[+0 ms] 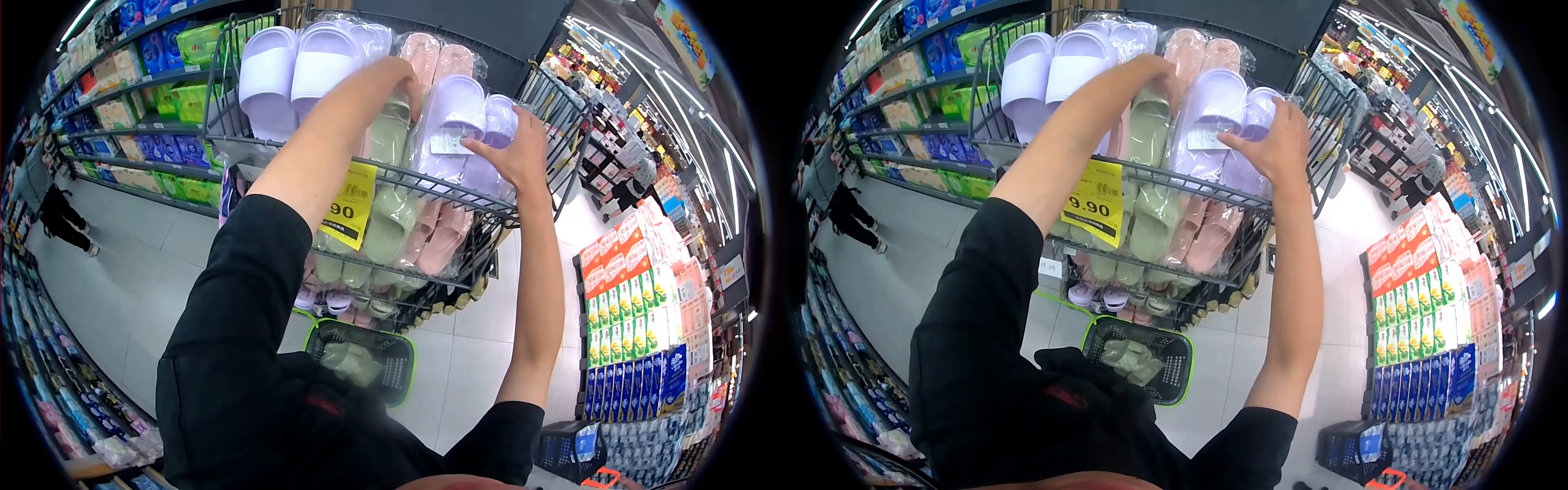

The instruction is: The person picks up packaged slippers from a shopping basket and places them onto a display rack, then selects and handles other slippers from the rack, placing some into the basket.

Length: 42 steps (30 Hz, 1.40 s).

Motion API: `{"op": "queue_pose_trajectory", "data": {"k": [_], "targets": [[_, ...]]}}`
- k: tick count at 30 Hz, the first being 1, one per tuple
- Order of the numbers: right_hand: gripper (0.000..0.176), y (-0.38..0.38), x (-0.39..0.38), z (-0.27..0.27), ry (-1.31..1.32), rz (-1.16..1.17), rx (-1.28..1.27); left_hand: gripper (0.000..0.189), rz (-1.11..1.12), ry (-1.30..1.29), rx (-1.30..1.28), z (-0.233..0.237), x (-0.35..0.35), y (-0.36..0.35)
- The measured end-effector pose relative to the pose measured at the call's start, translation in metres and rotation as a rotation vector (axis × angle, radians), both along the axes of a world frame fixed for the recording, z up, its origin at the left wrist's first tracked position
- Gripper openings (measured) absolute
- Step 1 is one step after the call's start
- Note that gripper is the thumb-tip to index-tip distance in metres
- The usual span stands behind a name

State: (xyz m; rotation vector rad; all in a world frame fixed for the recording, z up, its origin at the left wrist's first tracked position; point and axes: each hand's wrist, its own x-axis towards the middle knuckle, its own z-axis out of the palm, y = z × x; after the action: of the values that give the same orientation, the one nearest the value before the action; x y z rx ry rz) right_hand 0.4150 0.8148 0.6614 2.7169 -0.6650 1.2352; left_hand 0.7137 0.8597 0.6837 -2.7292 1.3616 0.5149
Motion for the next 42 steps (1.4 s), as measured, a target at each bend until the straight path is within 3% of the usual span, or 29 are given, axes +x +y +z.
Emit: {"op": "queue_pose_trajectory", "data": {"k": [3,5,6,8,9,11,14,16,19,21,25,30,33,34,36,38,41,42], "targets": [[0.105,-0.002,0.001,-0.002,-0.006,0.061,-0.079,0.099,-0.099,0.07,0.009,-0.005,0.006,0.007],[0.11,-0.002,0.003,-0.003,0.021,0.056,-0.071,0.098,-0.508,0.422,-0.76,-0.043,0.054,-0.002],[0.11,-0.002,0.004,-0.004,0.023,0.059,-0.067,0.098,-0.503,0.423,-0.758,-0.026,0.037,0.001],[0.114,-0.007,0.005,-0.007,0.027,0.049,-0.077,0.098,-0.225,-0.368,-0.324,0.023,-0.008,0.0],[0.114,-0.009,0.005,-0.008,0.028,0.049,-0.076,0.098,-0.225,-0.366,-0.323,0.022,-0.005,-0.001],[0.115,-0.012,0.004,-0.01,0.01,0.078,-0.036,0.092,-0.302,-1.069,-0.92,0.021,0.002,-0.002],[0.114,-0.008,0.002,-0.007,0.009,0.08,0.012,0.084,-0.18,-0.937,-0.762,0.063,-0.048,0.035],[0.115,-0.004,0.001,-0.005,0.018,0.07,0.018,0.094,-0.171,-0.915,-0.803,0.074,-0.055,0.043],[0.117,-0.007,0.001,-0.007,0.03,0.058,0.032,0.094,-0.12,-0.919,-0.97,0.09,-0.063,0.059],[0.118,-0.007,0.001,-0.007,0.031,0.043,0.044,0.093,-0.148,-0.944,-1.228,0.101,-0.064,0.068],[0.117,-0.009,0.0,-0.009,0.053,0.055,0.059,0.093,-0.21,-0.92,-1.387,0.13,-0.073,0.098],[0.116,-0.006,0.002,-0.003,0.004,0.103,0.168,0.096,-0.412,-0.954,-1.667,0.147,-0.093,0.137],[0.115,0.02,-0.005,0.012,-0.307,0.156,0.222,0.096,-0.526,-1.027,-1.75,0.15,-0.122,0.171],[0.115,0.029,-0.01,0.011,-0.305,0.147,0.233,0.096,-0.533,-1.014,-1.745,0.148,-0.136,0.183],[0.114,0.043,-0.014,0.02,-0.597,0.373,0.146,0.096,-0.664,-1.002,-1.838,0.151,-0.163,0.209],[0.116,0.069,-0.037,0.041,-0.595,0.397,0.132,0.098,-0.825,-1.028,-1.916,0.156,-0.184,0.219],[0.102,0.069,-0.083,0.044,-0.518,0.419,0.292,0.086,-1.021,-0.828,-1.903,0.148,-0.23,0.248],[0.084,0.062,-0.109,0.035,-0.71,0.674,0.431,0.083,-1.093,-0.831,-1.819,0.138,-0.246,0.268]]}}
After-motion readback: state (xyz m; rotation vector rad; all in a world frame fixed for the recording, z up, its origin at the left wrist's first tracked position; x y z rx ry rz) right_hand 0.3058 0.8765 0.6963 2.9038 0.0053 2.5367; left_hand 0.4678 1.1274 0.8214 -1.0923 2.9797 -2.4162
